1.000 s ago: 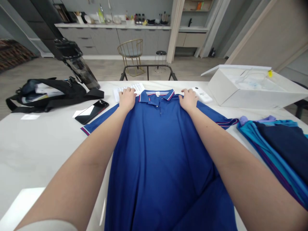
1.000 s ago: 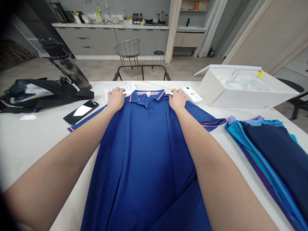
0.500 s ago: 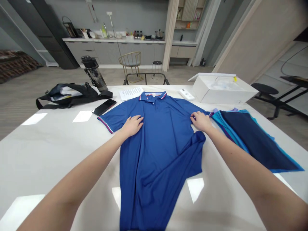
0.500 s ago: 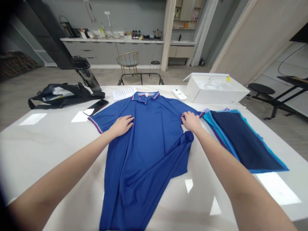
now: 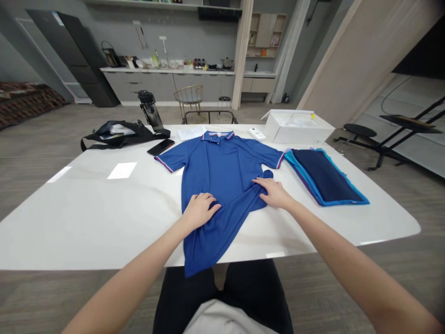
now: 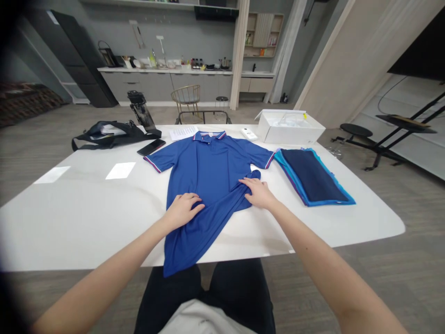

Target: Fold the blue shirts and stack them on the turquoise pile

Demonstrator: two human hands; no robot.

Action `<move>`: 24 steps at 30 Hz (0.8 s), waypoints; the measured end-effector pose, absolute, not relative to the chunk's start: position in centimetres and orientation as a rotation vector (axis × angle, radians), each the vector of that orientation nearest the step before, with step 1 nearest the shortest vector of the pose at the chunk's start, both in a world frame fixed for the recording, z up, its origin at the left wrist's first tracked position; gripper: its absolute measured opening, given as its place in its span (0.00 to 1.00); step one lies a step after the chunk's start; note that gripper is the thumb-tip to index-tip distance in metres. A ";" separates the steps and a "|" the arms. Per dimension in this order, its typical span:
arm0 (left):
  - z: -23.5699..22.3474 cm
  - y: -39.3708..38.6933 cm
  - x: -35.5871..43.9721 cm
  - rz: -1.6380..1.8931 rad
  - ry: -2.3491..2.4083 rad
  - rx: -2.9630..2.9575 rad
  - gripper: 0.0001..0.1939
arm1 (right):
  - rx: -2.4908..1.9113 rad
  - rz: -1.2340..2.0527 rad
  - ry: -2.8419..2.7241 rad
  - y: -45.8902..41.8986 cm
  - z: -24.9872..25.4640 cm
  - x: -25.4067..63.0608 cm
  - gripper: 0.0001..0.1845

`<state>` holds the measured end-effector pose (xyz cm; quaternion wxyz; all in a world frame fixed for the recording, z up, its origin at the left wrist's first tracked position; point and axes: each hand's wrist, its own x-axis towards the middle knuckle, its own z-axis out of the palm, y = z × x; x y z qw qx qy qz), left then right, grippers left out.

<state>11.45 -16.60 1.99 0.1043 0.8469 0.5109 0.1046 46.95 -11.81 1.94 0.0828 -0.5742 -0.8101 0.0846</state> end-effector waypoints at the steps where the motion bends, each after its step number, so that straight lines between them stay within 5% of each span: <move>1: 2.3 -17.8 11.6 0.290 1.552 2.480 0.23 | -1.761 0.219 -2.433 -12.6 1.9 46.3 0.35; 7: 3.7 -24.5 13.2 0.181 1.690 2.491 0.37 | -1.886 -0.046 -2.468 -15.6 3.1 44.7 0.16; 11: 4.0 -28.0 14.5 0.237 1.739 2.612 0.31 | -1.734 -0.051 -2.462 -19.4 4.3 43.9 0.09; 16: 3.5 -29.4 16.1 0.108 1.659 2.661 0.12 | -1.605 -0.061 -2.513 -23.7 3.8 43.9 0.10; 24: 3.8 -29.5 13.4 -0.102 1.551 2.638 0.14 | -1.878 -0.116 -2.405 -26.5 1.8 48.6 0.16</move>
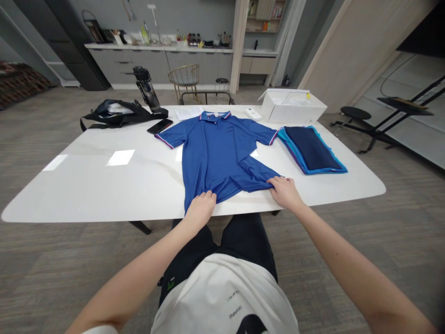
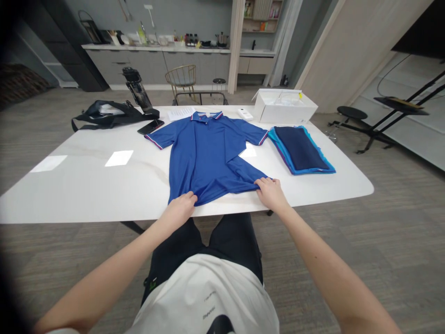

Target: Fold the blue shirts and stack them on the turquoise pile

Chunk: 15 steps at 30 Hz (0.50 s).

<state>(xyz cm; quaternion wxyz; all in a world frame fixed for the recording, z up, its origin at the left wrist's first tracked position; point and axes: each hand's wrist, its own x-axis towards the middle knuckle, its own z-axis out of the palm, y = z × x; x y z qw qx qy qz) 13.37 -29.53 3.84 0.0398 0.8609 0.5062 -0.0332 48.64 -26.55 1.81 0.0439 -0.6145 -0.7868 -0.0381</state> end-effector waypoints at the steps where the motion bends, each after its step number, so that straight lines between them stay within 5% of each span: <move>1: 4.2 -29.6 12.2 -0.102 1.524 2.615 0.14 | -1.857 -0.102 -2.409 -27.0 2.0 49.2 0.15; 10: 7.8 -32.0 4.0 0.038 1.177 2.406 0.18 | -1.603 0.602 -2.556 -33.1 4.4 50.8 0.20; 15: 6.8 -33.9 4.2 0.127 1.384 2.482 0.10 | -1.628 0.805 -2.450 -33.7 5.0 51.4 0.22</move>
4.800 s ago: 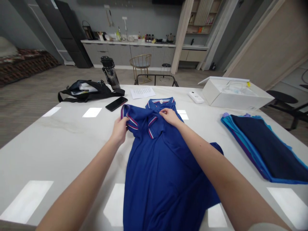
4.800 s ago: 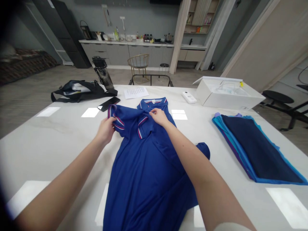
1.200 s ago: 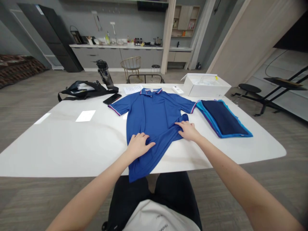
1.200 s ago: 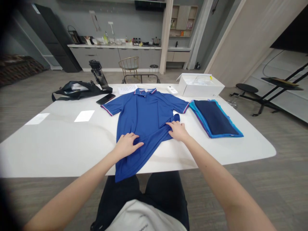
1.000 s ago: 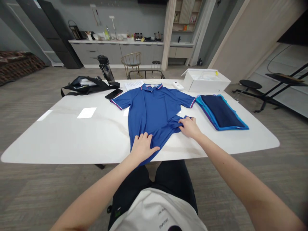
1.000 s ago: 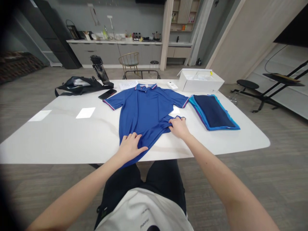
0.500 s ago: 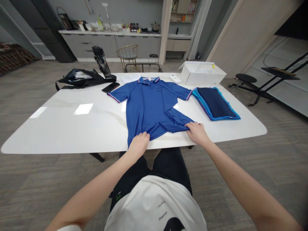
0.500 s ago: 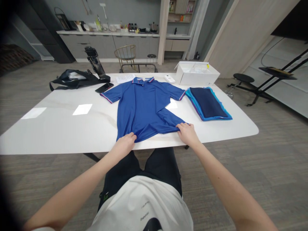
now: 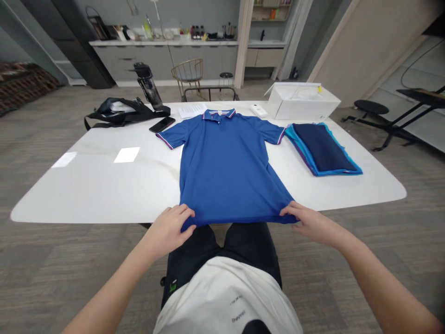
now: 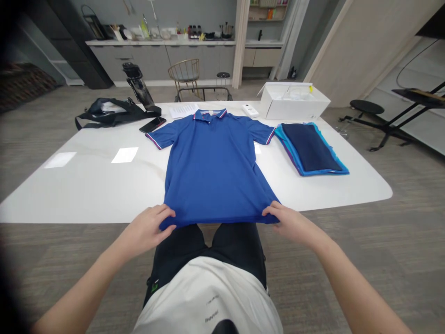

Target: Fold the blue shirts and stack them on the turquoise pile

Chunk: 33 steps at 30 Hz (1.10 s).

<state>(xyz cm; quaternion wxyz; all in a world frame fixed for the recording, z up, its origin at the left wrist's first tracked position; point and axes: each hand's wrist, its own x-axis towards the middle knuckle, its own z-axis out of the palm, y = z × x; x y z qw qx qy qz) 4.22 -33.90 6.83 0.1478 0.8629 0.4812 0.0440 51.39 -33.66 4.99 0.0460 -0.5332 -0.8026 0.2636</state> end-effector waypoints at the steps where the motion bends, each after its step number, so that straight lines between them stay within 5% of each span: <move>1: 6.5 -34.3 4.3 0.123 1.450 2.526 0.10 | -1.620 0.815 -2.429 -33.4 5.0 51.5 0.17; 3: 5.8 -34.8 4.2 0.110 1.509 2.583 0.12 | -1.623 0.824 -2.376 -32.7 4.8 51.5 0.10; 13: 3.1 -29.1 2.1 0.272 2.063 2.060 0.15 | -2.397 0.178 -2.104 -30.0 2.2 50.6 0.17; 19: 1.9 -27.3 4.0 0.101 2.178 2.000 0.16 | -2.485 0.256 -2.101 -28.9 2.6 50.1 0.18; 28: 1.9 -27.4 0.3 0.922 1.959 1.528 0.17 | -2.454 0.302 -2.022 -29.4 2.4 52.6 0.21; 33: 2.4 -27.3 -2.6 0.853 2.184 1.487 0.14 | -2.506 0.295 -2.030 -29.6 2.1 52.9 0.20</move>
